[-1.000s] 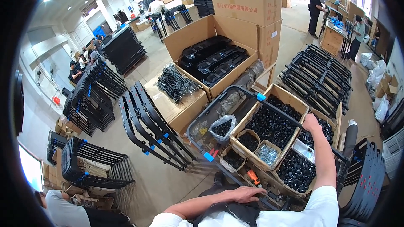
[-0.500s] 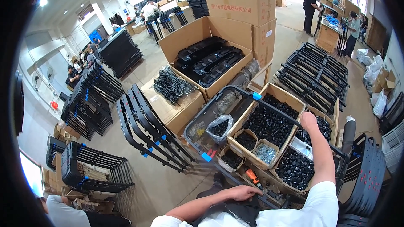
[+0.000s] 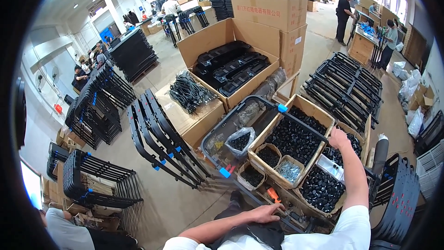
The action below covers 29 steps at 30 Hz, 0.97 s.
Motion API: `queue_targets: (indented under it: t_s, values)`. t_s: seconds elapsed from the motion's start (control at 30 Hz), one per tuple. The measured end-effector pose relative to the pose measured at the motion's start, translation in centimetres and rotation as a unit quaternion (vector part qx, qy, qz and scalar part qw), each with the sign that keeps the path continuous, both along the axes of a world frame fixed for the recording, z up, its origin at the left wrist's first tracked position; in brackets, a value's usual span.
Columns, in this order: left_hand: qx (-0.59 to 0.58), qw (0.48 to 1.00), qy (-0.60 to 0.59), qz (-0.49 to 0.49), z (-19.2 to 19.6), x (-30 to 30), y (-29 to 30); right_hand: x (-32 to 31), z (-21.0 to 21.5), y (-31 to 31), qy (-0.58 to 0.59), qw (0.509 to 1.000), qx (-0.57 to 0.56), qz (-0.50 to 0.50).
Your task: Assembling components for outdoor equipment, likely a lawn mower, in a factory environment.
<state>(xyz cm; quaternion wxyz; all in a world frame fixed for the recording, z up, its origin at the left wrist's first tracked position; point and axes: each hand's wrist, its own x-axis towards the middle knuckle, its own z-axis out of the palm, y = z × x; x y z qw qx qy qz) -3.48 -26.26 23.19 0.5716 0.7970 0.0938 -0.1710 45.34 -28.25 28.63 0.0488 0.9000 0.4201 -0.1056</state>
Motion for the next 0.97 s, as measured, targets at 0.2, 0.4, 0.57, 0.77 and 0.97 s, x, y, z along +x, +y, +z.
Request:
queue_targets:
  t_s: [0.2,0.4,0.57,0.77,0.97]
  values:
    - [0.005,1.000,-0.006,-0.024,-1.5,-0.2,0.7,-0.2,-0.3,1.0,-0.046,0.997,0.002,-0.069]
    - [0.035,0.997,-0.008,-0.067,-0.8,0.3,0.2,0.6,-1.0,0.9,-0.055,0.998,0.004,-0.024]
    - [0.048,0.994,0.001,-0.094,2.7,0.5,0.5,-0.1,-1.0,1.6,-0.064,0.994,-0.002,-0.091]
    - [0.052,0.996,-0.036,-0.060,1.8,0.0,0.4,-1.0,-0.4,1.9,-0.078,0.995,-0.053,-0.038]
    - [0.084,0.989,-0.027,-0.120,-0.4,0.0,1.5,-2.2,0.1,1.4,-0.097,0.992,0.000,-0.080]
